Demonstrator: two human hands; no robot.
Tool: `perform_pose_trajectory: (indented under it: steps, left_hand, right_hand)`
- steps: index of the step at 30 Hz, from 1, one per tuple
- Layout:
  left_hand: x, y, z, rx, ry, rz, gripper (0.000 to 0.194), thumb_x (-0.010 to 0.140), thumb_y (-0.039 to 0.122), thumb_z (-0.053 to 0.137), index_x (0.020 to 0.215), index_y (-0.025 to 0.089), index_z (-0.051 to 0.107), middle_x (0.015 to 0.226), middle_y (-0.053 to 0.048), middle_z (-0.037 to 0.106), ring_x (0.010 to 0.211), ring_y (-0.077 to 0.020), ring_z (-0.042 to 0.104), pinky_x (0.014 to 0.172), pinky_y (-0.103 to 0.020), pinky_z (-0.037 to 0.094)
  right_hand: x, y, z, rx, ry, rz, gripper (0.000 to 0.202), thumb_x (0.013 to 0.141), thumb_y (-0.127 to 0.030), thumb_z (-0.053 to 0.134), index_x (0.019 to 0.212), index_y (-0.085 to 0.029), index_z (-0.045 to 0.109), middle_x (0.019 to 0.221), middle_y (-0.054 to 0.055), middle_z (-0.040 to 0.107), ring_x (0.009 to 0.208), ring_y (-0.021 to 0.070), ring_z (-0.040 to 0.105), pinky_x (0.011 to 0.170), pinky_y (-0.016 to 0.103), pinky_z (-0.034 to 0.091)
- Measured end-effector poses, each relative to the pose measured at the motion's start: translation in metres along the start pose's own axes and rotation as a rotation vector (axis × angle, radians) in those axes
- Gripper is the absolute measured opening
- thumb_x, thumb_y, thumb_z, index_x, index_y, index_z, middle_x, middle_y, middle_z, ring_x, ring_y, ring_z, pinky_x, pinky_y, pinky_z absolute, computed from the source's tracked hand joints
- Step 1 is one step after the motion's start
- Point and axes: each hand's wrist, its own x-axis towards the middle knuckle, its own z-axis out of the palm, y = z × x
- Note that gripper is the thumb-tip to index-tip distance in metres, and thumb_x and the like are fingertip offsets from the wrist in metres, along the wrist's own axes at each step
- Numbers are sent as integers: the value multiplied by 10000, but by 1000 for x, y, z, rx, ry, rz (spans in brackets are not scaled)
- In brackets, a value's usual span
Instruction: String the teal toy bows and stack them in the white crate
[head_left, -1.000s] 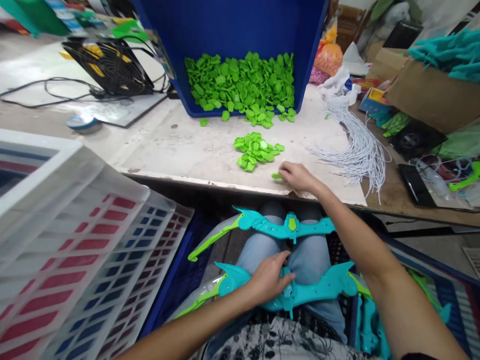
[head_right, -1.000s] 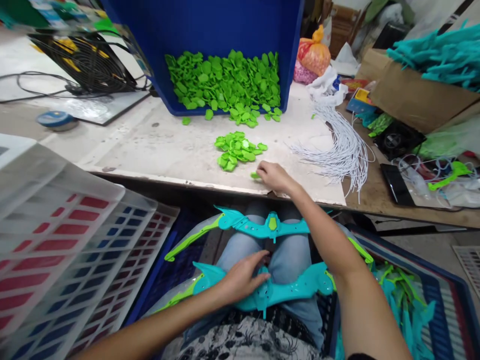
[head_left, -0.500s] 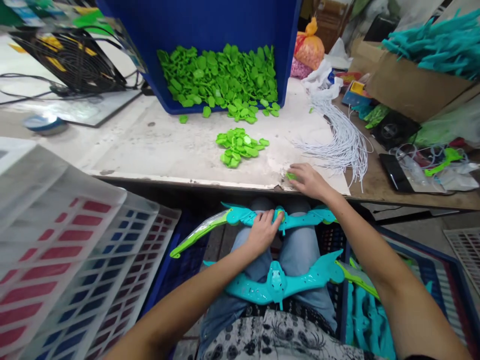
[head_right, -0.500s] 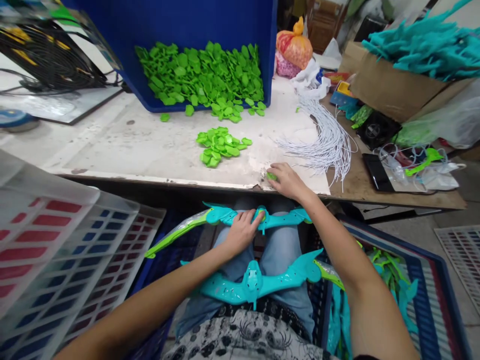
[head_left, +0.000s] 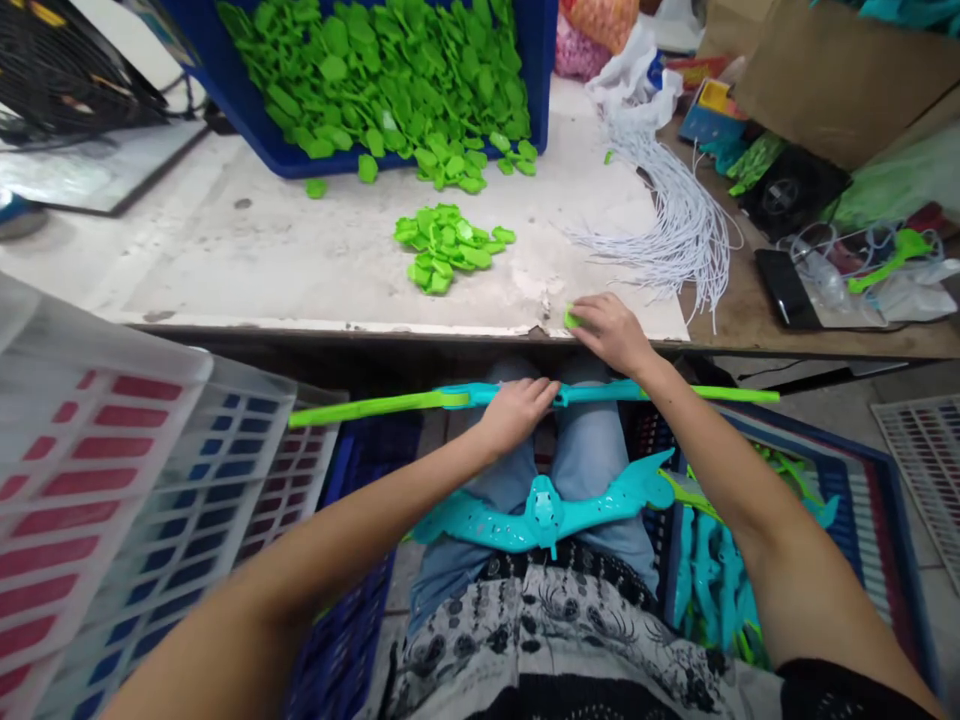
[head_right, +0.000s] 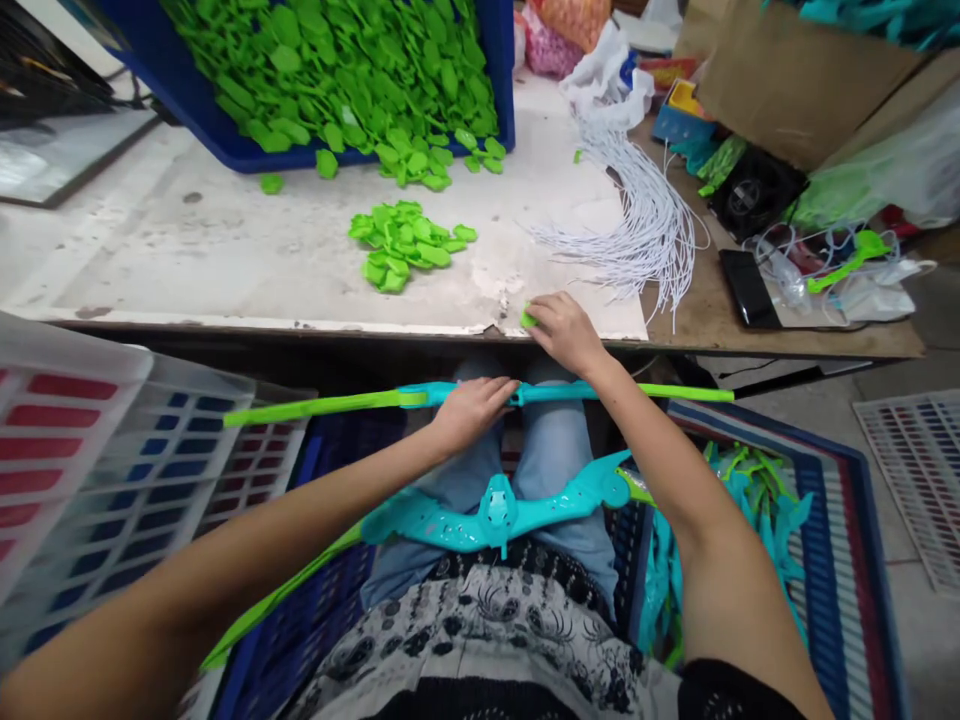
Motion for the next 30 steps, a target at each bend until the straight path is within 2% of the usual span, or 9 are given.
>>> perform_pose_trajectory:
  steps: [4, 7, 10, 13, 15, 20, 25, 28, 30]
  left_hand:
    - [-49, 25, 25, -121, 135, 12, 461, 905, 108, 381, 1352, 165, 479, 1453, -148, 430, 1342, -290, 384, 1083, -492, 333]
    - [-83, 45, 24, -418, 104, -182, 400, 922, 229, 401, 1282, 135, 548, 1379, -155, 513, 1301, -289, 430, 1081, -474, 348]
    - [-101, 54, 20, -845, -160, -452, 422, 902, 351, 438, 1216, 115, 593, 1235, -138, 629, 1128, -265, 567, 995, -415, 436]
    - [-99, 52, 21, -1231, -432, -653, 451, 859, 424, 487, 1172, 129, 620, 1137, -92, 677, 1055, -248, 593, 915, -380, 470]
    - [-94, 47, 23, -1393, -527, -759, 473, 818, 466, 552, 1150, 139, 632, 1040, -68, 698, 992, -232, 608, 886, -369, 465]
    - [-89, 41, 25, -1584, -579, -815, 532, 697, 547, 685, 1025, 130, 653, 824, -31, 687, 825, -183, 613, 845, -338, 437]
    - [-92, 42, 29, -1590, -559, -696, 579, 631, 562, 740, 1011, 135, 644, 831, -19, 667, 814, -173, 588, 761, -285, 431]
    - [-94, 46, 33, -1567, -492, -660, 593, 604, 494, 780, 1046, 130, 629, 826, -10, 653, 785, -161, 578, 709, -260, 429]
    - [-95, 49, 35, -1557, -465, -675, 571, 611, 454, 773, 1054, 128, 620, 799, 0, 637, 737, -147, 563, 669, -254, 426]
  right_hand:
    - [-28, -27, -13, 93, 47, 96, 261, 902, -301, 519, 1095, -191, 655, 1169, 109, 645, 1120, 256, 547, 983, 455, 412]
    - [-68, -61, -20, 214, 41, 78, 256, 911, -330, 531, 1097, -201, 652, 1149, 104, 662, 1103, 238, 573, 972, 449, 429]
    - [-119, -101, -15, 321, -59, -21, 221, 913, -298, 547, 1060, -175, 657, 1103, 111, 686, 1040, 214, 606, 919, 406, 475]
    - [-160, -133, 4, 313, -185, -62, 203, 915, -275, 546, 1023, -154, 669, 1086, 115, 694, 994, 221, 610, 835, 384, 506]
    - [-175, -145, 17, 253, -218, -58, 201, 920, -274, 536, 1000, -160, 681, 1084, 112, 696, 981, 233, 605, 794, 385, 509]
    - [-178, -153, 33, 169, -216, -55, 219, 931, -278, 519, 978, -168, 702, 1091, 108, 697, 978, 239, 596, 785, 382, 502]
    - [-180, -157, 37, 213, -258, 55, 202, 919, -297, 543, 989, -199, 705, 1101, 103, 691, 1037, 258, 583, 832, 414, 484]
    - [-180, -162, 38, 303, -291, 285, 178, 856, -337, 638, 988, -230, 691, 1143, 83, 673, 1067, 256, 591, 881, 420, 470]
    - [-177, -165, 38, 353, -369, 513, 333, 806, -349, 686, 1119, -249, 631, 1106, 66, 682, 1010, 239, 628, 857, 395, 479]
